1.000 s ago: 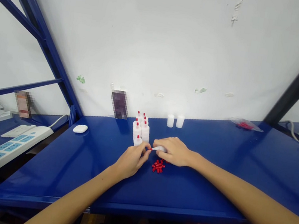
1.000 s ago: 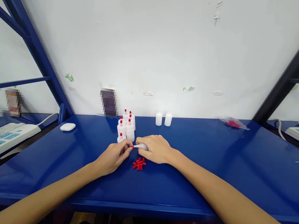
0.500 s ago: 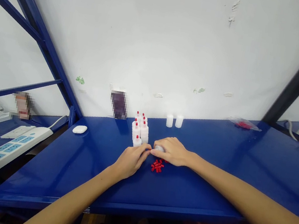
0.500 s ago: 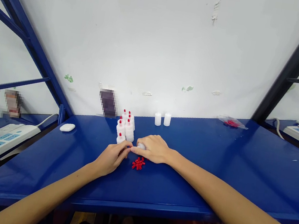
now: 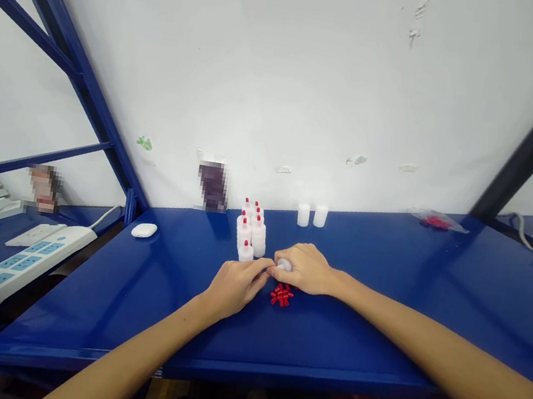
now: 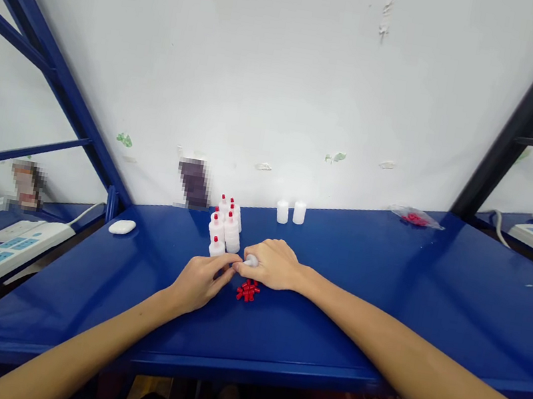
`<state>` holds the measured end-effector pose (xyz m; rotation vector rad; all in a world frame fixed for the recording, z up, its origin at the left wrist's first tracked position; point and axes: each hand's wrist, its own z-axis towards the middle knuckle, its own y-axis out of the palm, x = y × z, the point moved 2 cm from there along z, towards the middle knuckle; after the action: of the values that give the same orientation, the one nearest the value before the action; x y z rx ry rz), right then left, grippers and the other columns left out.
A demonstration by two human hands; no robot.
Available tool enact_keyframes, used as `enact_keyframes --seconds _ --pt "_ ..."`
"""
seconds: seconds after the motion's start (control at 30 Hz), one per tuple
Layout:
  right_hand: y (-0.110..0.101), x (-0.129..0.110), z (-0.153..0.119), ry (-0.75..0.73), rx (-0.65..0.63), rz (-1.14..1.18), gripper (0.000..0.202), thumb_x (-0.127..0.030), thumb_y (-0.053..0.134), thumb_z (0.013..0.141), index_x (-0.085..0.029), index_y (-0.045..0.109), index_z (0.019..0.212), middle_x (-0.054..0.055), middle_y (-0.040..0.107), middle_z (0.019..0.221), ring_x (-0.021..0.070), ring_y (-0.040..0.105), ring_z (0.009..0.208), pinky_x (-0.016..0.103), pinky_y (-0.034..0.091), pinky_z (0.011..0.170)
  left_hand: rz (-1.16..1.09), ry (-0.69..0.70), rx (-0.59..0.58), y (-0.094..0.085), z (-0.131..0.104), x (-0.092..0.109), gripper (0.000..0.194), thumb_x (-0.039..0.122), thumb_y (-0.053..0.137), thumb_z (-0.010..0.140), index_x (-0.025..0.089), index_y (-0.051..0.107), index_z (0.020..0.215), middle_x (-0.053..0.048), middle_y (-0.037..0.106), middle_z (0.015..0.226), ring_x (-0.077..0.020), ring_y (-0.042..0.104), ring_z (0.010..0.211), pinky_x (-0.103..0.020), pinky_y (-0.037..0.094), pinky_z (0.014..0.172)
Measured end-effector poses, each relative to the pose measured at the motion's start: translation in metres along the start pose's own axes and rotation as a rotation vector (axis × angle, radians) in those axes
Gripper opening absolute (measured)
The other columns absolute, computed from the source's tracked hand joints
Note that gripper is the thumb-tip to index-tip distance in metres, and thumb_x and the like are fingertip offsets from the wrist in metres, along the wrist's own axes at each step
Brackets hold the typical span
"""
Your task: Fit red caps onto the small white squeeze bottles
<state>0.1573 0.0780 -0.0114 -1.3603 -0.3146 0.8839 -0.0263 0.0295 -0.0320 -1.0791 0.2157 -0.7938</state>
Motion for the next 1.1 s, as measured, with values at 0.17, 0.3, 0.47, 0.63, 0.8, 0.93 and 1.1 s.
enact_keyframes --seconds 0.17,0.3,0.47,0.63,0.8,0.93,1.1 --pt "0.0 -0.002 0.0 -0.005 0.007 -0.003 0.041 -0.053 0.048 0.091 -0.022 0.063 0.07 0.001 0.059 0.059 0.0149 0.047 0.054 0.027 0.02 0.055 -0.016 0.009 0.004 -0.001 0.0 0.0 0.02 0.026 0.044 0.1 0.023 0.059 0.113 -0.001 0.074 0.093 -0.0123 0.066 0.068 -0.022 0.044 0.063" --pt "-0.002 0.0 -0.001 -0.062 0.013 0.024 0.048 -0.056 0.041 0.095 -0.02 0.059 0.07 0.001 0.059 0.062 0.0147 0.047 0.056 0.027 0.022 0.056 -0.012 -0.008 0.017 -0.003 0.001 0.002 0.021 0.027 0.041 0.101 0.022 0.059 0.111 -0.002 0.073 0.09 -0.0126 0.065 0.067 -0.023 0.043 0.062" --pt "-0.004 0.012 -0.002 -0.051 0.076 0.129 0.051 -0.054 0.031 0.099 -0.019 0.056 0.071 -0.001 0.056 0.063 0.0143 0.048 0.059 0.026 0.025 0.06 0.025 -0.091 0.066 -0.004 0.001 0.001 0.018 0.03 0.042 0.099 0.02 0.056 0.093 0.003 0.06 0.065 -0.0113 0.056 0.053 -0.022 0.037 0.056" --pt "-0.007 0.023 -0.001 0.033 0.132 0.211 0.049 -0.053 0.033 0.099 -0.019 0.052 0.069 -0.003 0.054 0.062 0.0133 0.047 0.058 0.026 0.027 0.061 0.057 -0.204 0.081 0.0 0.001 -0.003 0.017 0.028 0.048 0.094 0.021 0.049 0.079 0.005 0.053 0.057 -0.0112 0.051 0.049 -0.023 0.033 0.053" --pt "-0.007 0.026 -0.002 0.028 0.137 0.242 0.044 -0.051 0.038 0.096 -0.02 0.052 0.068 -0.004 0.05 0.059 0.0131 0.044 0.057 0.026 0.028 0.06 0.036 -0.18 0.069 0.001 0.002 -0.002 0.019 0.026 0.047 0.092 0.021 0.043 0.074 0.006 0.046 0.054 -0.0108 0.046 0.047 -0.023 0.03 0.052" --pt "-0.004 0.032 -0.002 -0.001 0.21 0.581 0.036 -0.042 0.034 0.096 -0.02 0.054 0.075 -0.001 0.053 0.066 0.0155 0.05 0.062 0.028 0.037 0.064 0.002 -0.053 0.076 0.0 0.002 0.002 0.03 0.022 0.046 0.09 0.021 0.03 0.064 0.005 0.038 0.055 -0.0104 0.038 0.049 -0.026 0.028 0.055" --pt "0.002 0.046 0.004 0.042 0.292 0.917 0.021 -0.034 0.042 0.09 -0.019 0.056 0.091 0.0 0.059 0.068 0.0171 0.055 0.065 0.029 0.041 0.065 -0.107 0.067 0.021 -0.004 0.002 0.006 0.035 0.017 0.042 0.089 0.021 0.019 0.063 0.004 0.032 0.057 -0.0114 0.033 0.054 -0.028 0.028 0.058"
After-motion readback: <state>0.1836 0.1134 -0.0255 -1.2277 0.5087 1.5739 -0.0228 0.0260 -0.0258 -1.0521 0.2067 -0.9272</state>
